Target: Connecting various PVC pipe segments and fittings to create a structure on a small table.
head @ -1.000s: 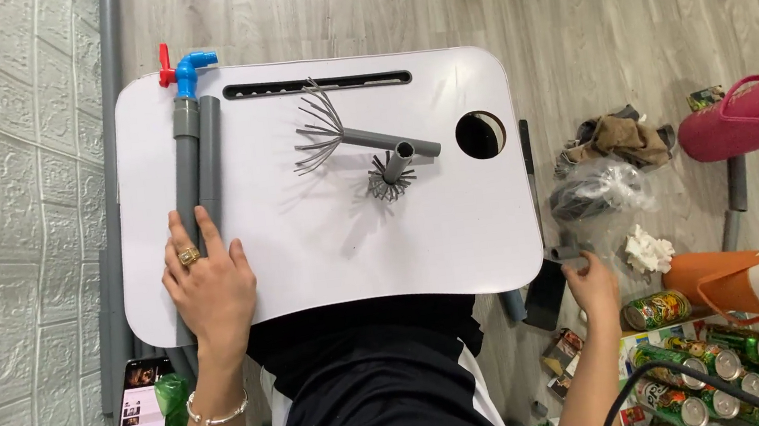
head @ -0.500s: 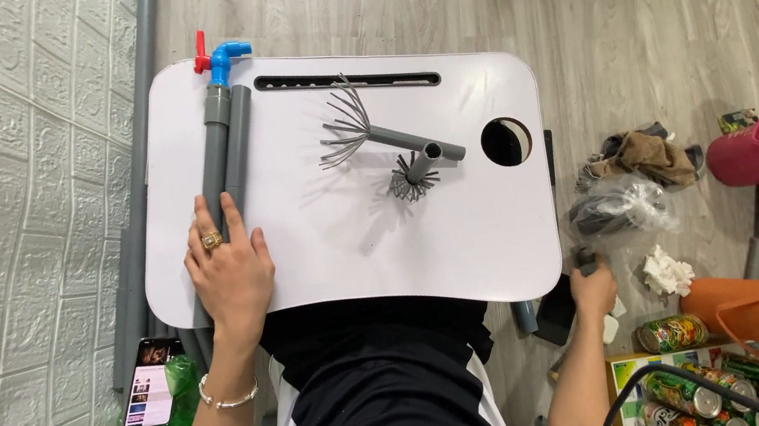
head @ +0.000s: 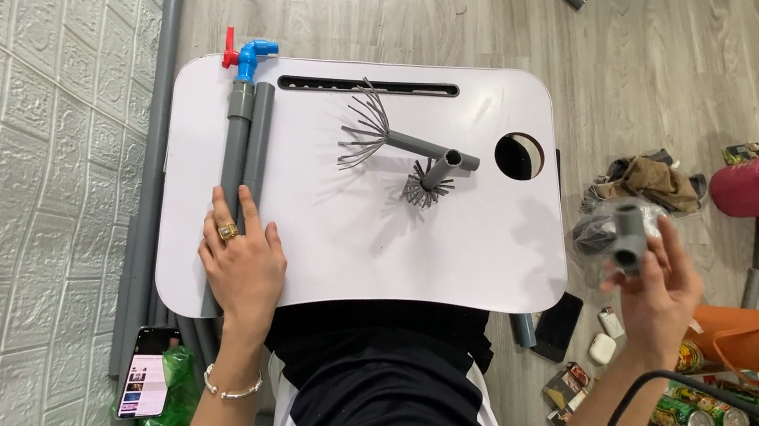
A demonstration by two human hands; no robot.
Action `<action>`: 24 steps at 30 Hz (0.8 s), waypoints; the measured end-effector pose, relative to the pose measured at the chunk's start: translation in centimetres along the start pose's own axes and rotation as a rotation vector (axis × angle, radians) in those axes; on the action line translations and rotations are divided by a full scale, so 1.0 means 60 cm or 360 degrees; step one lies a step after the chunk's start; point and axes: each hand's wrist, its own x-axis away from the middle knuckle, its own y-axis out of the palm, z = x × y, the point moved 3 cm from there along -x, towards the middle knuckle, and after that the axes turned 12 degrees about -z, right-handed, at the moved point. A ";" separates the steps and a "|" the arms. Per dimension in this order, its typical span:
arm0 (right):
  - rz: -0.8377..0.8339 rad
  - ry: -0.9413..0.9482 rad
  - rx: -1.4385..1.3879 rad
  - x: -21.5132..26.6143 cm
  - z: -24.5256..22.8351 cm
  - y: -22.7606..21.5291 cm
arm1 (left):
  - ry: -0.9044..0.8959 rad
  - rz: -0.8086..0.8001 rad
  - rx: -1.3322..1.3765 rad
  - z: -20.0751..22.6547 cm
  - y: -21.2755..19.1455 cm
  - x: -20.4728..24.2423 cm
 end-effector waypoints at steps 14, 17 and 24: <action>-0.0668 -0.1141 0.0769 -0.137 -0.125 0.352 | -0.0010 0.0066 0.0102 -0.006 0.026 -0.002; -0.0680 -0.1141 0.0775 -0.142 -0.122 0.360 | 0.0000 0.0085 0.0129 -0.006 0.021 -0.002; -0.0749 -0.1186 0.0887 -0.145 -0.131 0.370 | 0.0006 0.0096 0.0131 -0.004 0.015 -0.001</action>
